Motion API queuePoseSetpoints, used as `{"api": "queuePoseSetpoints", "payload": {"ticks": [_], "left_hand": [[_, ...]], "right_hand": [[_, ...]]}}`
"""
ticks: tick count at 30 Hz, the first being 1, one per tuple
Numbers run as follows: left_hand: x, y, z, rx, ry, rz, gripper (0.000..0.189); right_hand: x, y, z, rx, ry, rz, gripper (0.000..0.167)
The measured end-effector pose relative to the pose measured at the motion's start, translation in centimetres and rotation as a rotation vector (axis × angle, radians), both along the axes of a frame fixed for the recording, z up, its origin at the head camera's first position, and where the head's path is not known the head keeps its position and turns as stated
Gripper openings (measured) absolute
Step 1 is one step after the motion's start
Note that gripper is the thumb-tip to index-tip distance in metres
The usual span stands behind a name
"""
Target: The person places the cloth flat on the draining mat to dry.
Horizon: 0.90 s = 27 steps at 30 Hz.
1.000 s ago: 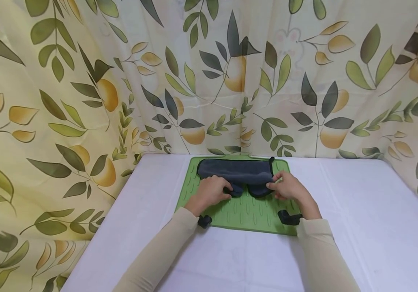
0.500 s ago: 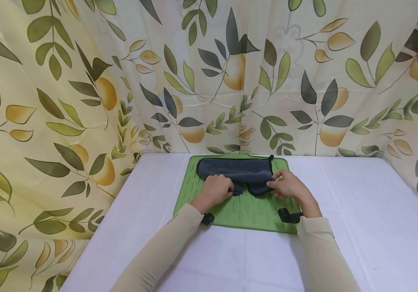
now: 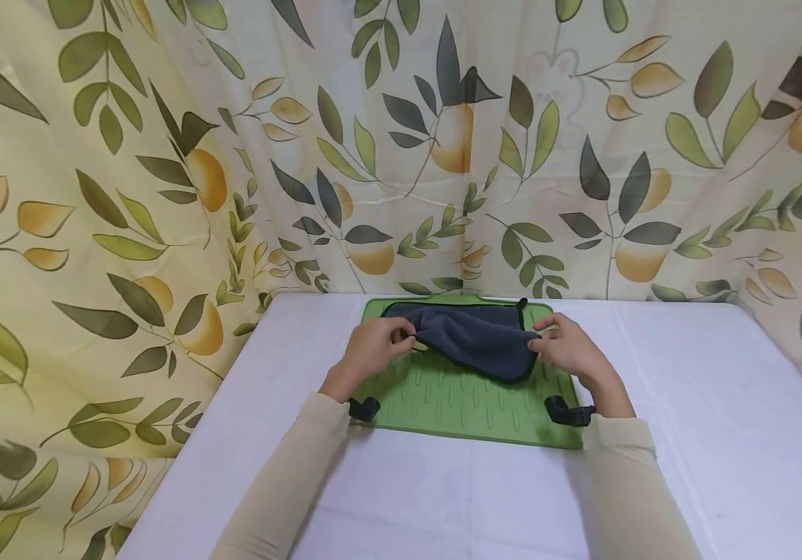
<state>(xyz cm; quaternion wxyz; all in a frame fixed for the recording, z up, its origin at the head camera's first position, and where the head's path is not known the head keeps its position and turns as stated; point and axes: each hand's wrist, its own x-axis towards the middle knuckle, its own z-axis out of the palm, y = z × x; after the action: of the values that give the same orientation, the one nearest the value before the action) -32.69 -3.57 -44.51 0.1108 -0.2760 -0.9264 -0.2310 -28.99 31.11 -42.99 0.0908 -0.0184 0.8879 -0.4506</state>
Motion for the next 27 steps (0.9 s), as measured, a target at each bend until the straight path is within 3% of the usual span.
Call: {"api": "queuePoseSetpoints", "payload": {"ticks": [6,16,19,22,27], "left_hand": [[0.0,-2.0,-0.6,0.029,-0.069,0.016,0.013],[1.4,-2.0,-1.0,-0.046,-0.238,-0.175,0.008],[1.5,-2.0,-1.3,-0.062,-0.304,-0.198,0.009],[1.6,-2.0,-1.4,-0.04,-0.361,-0.169,0.014],[1.6,-2.1,-1.5,-0.036,-0.368,0.004,0.023]], "right_hand": [[0.2,0.5,0.0,0.0,-0.026,0.0,0.05],[0.2,1.1,-0.8,0.026,-0.128,0.059,0.053],[0.1,1.3,-1.3,0.034,-0.141,0.079,0.052],[0.1,1.4,-1.6,0.054,-0.158,0.083,0.053],[0.3,2.1,-1.4,0.106,-0.183,0.072,0.056]]}}
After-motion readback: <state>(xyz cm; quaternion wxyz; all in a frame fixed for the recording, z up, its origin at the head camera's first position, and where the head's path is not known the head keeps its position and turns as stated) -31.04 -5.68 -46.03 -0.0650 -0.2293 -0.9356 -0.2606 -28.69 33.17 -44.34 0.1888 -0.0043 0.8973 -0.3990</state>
